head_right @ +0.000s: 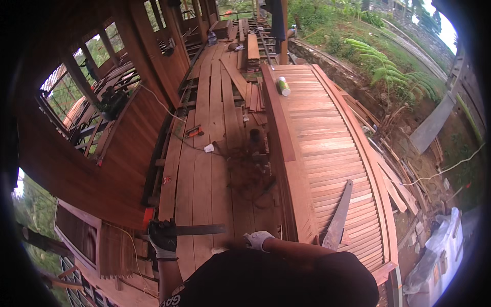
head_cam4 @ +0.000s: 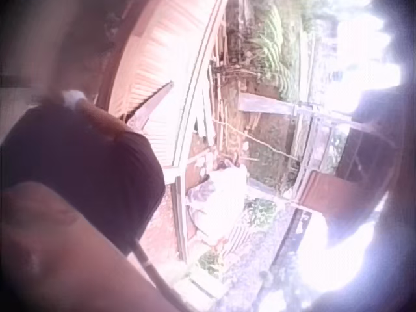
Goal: The person measures and marks wooden planks on a partially built wooden structure using a try square and a pencil. They repeatedly position the square, draw lines, and adjust the tool to ensure accurate markings on the wood.
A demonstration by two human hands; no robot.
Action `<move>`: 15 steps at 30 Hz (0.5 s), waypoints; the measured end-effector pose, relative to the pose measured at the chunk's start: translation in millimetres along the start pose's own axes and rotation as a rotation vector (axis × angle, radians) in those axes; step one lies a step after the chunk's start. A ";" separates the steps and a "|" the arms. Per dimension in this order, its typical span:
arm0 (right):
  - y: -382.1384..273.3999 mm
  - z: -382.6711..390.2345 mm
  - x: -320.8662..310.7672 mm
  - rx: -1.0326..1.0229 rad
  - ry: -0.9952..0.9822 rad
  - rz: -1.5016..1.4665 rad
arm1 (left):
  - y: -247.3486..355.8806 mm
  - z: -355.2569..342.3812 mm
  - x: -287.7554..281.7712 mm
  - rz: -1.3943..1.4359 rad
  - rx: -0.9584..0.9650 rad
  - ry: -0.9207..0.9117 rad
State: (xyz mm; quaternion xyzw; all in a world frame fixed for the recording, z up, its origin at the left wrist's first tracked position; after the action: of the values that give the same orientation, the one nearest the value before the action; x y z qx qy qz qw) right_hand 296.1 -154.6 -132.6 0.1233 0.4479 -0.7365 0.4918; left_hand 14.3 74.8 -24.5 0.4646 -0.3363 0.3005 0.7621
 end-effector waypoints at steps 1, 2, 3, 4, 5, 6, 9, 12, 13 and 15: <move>1.9 6.9 19.7 -0.018 -0.015 -0.054 | 21.6 34.7 9.0 -0.078 0.077 -0.084; 1.3 12.7 35.4 -0.035 -0.050 -0.090 | 42.1 65.0 23.2 -0.168 0.145 -0.170; 25.2 -43.7 -21.4 0.016 0.015 0.011 | 59.6 5.3 12.9 -0.136 0.244 -0.076; 25.5 -68.0 -18.9 0.037 0.013 -0.017 | 81.2 -3.5 -12.6 -0.348 0.291 0.054; 9.1 -94.6 -23.3 0.041 0.010 -0.023 | 118.4 -9.6 -26.6 -0.579 0.356 0.174; -5.9 -110.1 -19.5 0.051 -0.013 -0.030 | 136.0 -9.3 -50.4 -0.789 0.334 0.277; -41.1 -131.9 -42.0 0.086 -0.110 -0.007 | 140.3 -3.5 -104.5 -1.831 0.325 0.524; -68.3 -145.8 -71.7 0.115 -0.137 0.059 | 94.7 9.7 -152.8 -1.849 -0.079 0.387; -84.0 -155.7 -77.1 0.115 -0.128 0.069 | 93.7 24.4 -154.3 -1.806 -0.200 0.348; -117.4 -176.5 -86.7 0.048 -0.149 0.075 | 74.3 51.0 -186.5 -1.554 -0.425 0.359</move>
State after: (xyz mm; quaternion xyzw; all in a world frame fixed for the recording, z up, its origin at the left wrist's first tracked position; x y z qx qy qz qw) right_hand 194.6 50.0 -115.8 0.0967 0.3874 -0.7350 0.5479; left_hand -165.4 30.1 -117.1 0.3557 0.1580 -0.3127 0.8665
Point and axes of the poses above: each hand's wrist, its own z-axis away from the middle knuckle, its own x-axis out of the palm, y = z × x, the point moved 8 cm from there along -z, towards the middle knuckle, and after that the axes turned 4 degrees about -x, right-handed, at the moved point
